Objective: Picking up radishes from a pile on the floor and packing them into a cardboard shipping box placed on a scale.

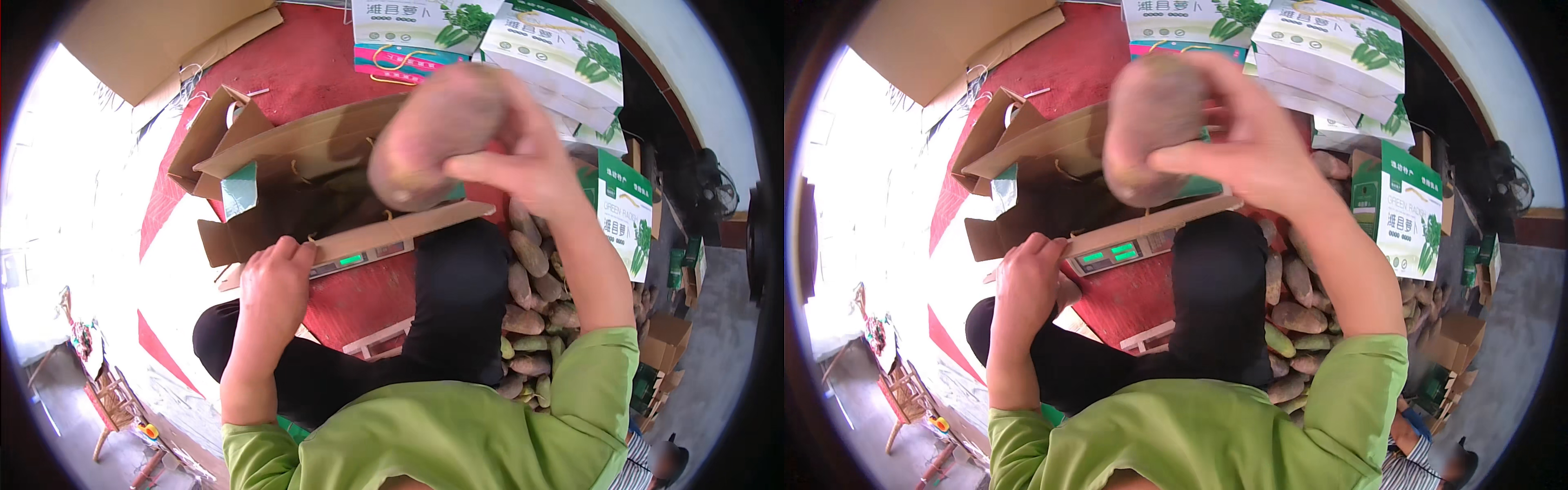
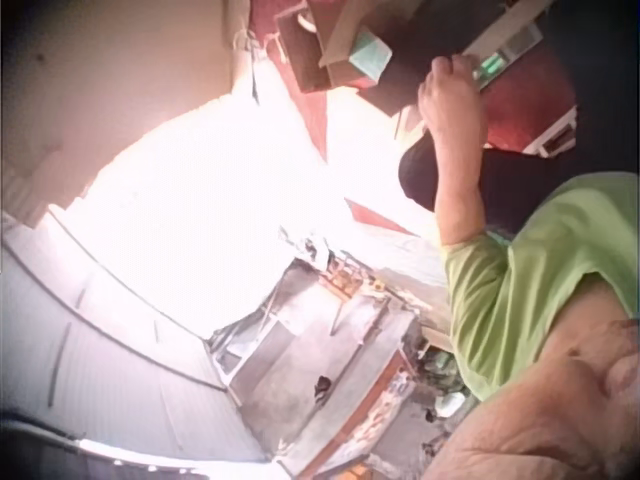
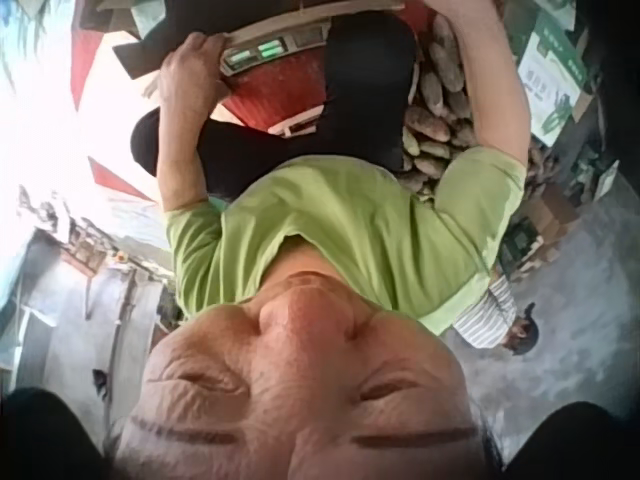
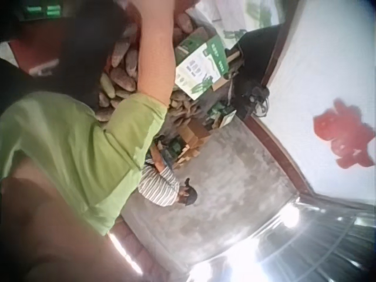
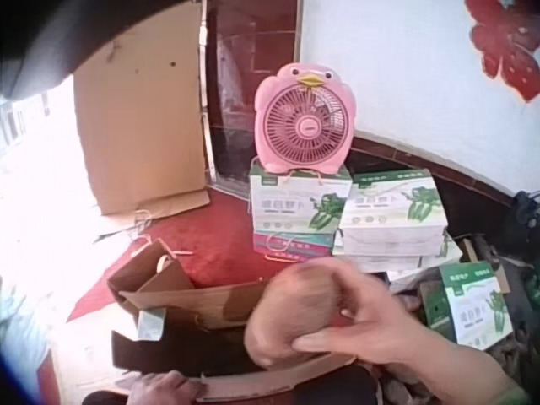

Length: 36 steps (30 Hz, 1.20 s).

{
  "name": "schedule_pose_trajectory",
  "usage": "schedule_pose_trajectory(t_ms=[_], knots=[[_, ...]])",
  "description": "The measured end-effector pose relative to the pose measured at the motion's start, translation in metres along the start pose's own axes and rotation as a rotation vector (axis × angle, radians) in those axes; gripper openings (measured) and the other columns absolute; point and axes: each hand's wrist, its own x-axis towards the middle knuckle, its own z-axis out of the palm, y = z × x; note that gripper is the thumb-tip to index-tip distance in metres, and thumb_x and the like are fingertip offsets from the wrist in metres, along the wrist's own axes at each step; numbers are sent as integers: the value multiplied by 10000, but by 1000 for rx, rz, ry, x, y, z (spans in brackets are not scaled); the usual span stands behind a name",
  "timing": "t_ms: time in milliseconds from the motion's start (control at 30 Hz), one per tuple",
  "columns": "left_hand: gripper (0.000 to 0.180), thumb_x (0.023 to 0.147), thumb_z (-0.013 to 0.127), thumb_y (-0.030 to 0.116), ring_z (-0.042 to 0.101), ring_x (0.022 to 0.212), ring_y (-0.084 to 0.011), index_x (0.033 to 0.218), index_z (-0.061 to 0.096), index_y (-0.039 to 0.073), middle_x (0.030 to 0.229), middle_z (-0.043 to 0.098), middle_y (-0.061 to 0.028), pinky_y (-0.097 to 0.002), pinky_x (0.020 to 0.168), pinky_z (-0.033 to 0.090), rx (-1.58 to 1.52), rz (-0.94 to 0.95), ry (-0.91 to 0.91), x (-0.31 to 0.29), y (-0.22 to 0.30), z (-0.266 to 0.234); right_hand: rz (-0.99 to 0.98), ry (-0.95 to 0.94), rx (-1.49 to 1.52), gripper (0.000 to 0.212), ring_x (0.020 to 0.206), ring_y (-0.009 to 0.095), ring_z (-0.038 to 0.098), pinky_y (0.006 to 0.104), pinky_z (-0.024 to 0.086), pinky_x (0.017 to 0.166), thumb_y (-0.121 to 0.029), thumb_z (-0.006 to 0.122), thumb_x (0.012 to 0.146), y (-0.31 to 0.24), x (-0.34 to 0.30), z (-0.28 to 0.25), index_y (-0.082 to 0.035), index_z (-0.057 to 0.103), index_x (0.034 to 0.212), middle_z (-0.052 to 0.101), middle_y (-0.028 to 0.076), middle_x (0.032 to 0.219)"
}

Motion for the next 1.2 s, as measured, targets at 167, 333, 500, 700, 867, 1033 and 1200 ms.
schedule_pose_trajectory(t_ms=[167,333,500,700,867,1033,1200], knots=[[237,761,557,57,612,840,-257,991,610,38,841,575,-84,-375,760,488,10,31,-28,-1,2,-4,-163,-289,-303,526,973,271,592,366,470,836,-115,757,653,52,48,61,-64,527,1124,611,119,1016],[231,756,564,56,619,865,-255,983,602,32,862,585,-86,-368,777,492,13,45,-37,0,0,-6,-94,-603,-711,550,1055,319,548,404,448,895,-119,753,638,77,65,86,-61,534,1139,593,136,1072],[227,743,567,47,618,872,-263,967,597,22,864,581,-94,-368,780,491,5,47,-27,1,0,-8,-74,-730,-927,562,1040,332,559,432,457,876,-140,761,629,97,77,102,-61,542,1140,599,143,1048],[334,689,620,29,604,816,-290,1021,623,67,833,566,-84,-402,737,487,-30,46,8,2,-1,-4,-42,-819,-1088,578,1060,325,587,428,480,883,-188,784,648,128,89,134,-83,553,1167,618,138,1106],[217,743,568,59,611,832,-269,954,612,37,824,577,-89,-382,764,486,-24,47,-13,4,-1,-4,31,-896,-1146,653,1102,310,580,427,474,915,-269,808,656,132,103,171,-95,533,1223,609,142,1167],[216,750,572,80,602,774,-286,956,638,68,790,564,-84,-394,723,485,-27,15,6,8,-1,-4,23,-896,-985,691,1098,335,584,446,473,912,-317,805,672,105,102,160,-70,528,1255,623,171,1162],[231,741,571,48,601,742,-307,953,657,79,785,572,-99,-401,685,484,-81,23,-19,13,0,-5,-136,-567,-734,534,990,297,630,362,508,831,-278,746,745,43,85,80,-37,588,1195,644,179,1093]])
